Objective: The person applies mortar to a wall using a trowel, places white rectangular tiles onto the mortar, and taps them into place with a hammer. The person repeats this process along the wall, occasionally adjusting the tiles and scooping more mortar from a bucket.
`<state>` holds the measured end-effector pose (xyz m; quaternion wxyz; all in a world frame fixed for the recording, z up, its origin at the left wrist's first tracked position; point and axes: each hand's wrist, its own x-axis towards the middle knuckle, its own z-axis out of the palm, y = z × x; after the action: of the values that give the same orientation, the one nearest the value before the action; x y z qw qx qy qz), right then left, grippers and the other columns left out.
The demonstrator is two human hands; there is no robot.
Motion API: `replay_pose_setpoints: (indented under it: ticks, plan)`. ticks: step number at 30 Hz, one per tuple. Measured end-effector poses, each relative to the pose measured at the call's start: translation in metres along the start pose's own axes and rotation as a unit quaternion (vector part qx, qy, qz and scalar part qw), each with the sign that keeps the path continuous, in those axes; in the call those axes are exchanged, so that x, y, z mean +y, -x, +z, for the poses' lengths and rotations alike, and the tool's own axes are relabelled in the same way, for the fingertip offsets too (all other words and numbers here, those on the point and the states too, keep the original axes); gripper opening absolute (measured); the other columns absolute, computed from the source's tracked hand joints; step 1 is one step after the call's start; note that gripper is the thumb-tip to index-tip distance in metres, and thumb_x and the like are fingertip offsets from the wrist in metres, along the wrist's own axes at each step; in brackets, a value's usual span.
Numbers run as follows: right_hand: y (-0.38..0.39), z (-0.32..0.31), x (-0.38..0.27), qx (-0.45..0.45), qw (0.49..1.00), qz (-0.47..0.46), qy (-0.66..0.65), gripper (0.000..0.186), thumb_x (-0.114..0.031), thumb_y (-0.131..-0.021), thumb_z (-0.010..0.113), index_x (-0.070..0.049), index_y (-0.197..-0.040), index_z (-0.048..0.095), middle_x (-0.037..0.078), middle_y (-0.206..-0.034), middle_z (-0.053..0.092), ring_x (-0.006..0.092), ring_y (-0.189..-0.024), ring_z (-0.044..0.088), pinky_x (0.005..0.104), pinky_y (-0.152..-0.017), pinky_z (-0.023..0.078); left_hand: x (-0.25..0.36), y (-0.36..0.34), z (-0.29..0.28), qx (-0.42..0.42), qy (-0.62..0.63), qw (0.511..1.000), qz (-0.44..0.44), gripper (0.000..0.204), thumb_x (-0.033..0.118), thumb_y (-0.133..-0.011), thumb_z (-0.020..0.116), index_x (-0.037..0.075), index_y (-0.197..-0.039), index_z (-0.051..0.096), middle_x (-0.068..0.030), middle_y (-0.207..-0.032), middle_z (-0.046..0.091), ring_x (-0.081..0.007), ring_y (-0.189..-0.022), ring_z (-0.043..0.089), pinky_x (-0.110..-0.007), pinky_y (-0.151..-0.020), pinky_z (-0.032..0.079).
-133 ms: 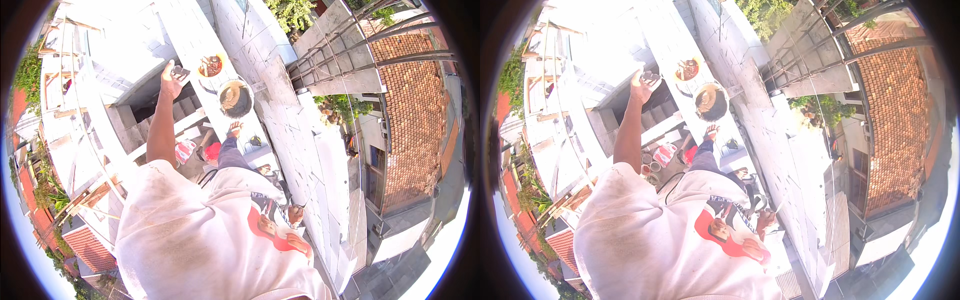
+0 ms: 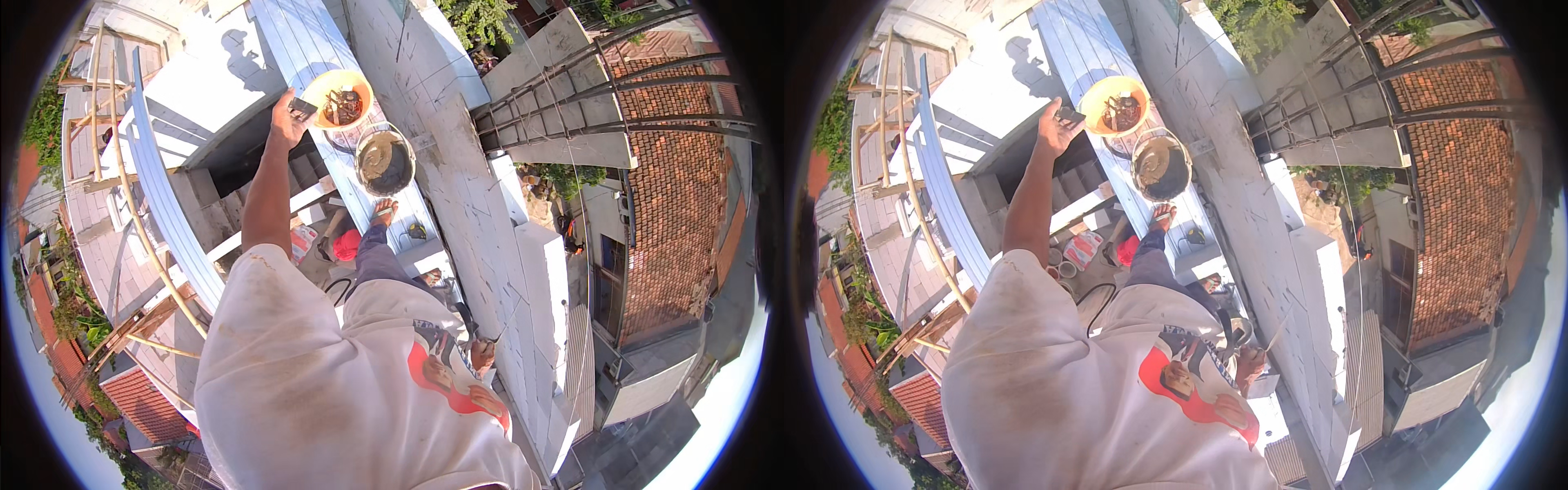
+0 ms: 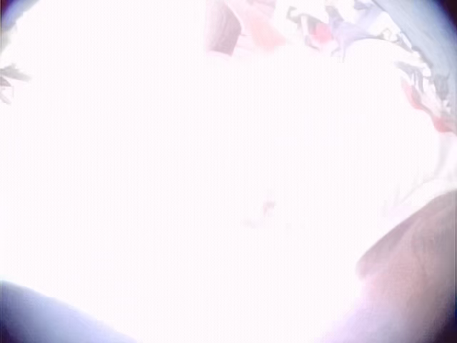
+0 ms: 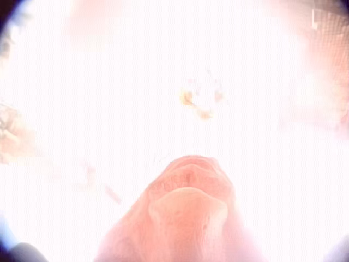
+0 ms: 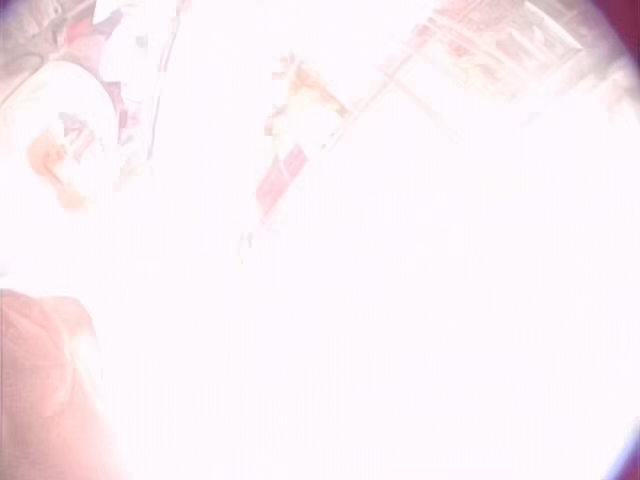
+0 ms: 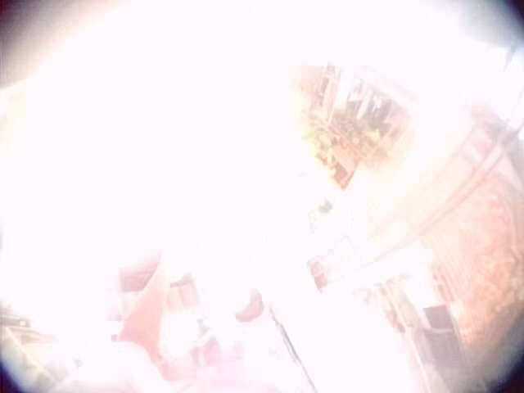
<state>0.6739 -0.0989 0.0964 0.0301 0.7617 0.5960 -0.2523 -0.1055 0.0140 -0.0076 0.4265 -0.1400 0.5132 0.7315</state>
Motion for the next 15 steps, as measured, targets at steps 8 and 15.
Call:
replay_pose_setpoints:
  ticks: [8,15]
  plan:
    - [-0.02,0.0,-0.028,0.07,0.994,-0.076,0.027,0.02,-0.022,-0.093,0.064,-0.006,-0.103,0.072,0.02,-0.095,0.071,0.0425,-0.087,0.069,0.0485,-0.075,0.053,-0.027,-0.059,-0.001,0.236,-0.248,0.937,-0.069,0.073,0.042,-0.086,0.079,0.005,-0.144,0.054,-0.0226,-0.148,0.05,-0.0366,-0.13,0.055,-0.054,-0.105,0.048]
    - [-0.042,0.0,-0.039,-0.019,0.999,0.001,-0.037,0.033,-0.03,-0.08,0.078,-0.004,-0.099,0.07,0.018,-0.1,0.071,0.04,-0.093,0.068,0.0484,-0.083,0.052,-0.097,-0.005,-0.116,0.444,-0.361,0.817,0.071,0.057,0.018,-0.08,0.074,-0.01,-0.128,0.062,-0.0278,-0.133,0.062,-0.0377,-0.115,0.065,-0.046,-0.096,0.053]
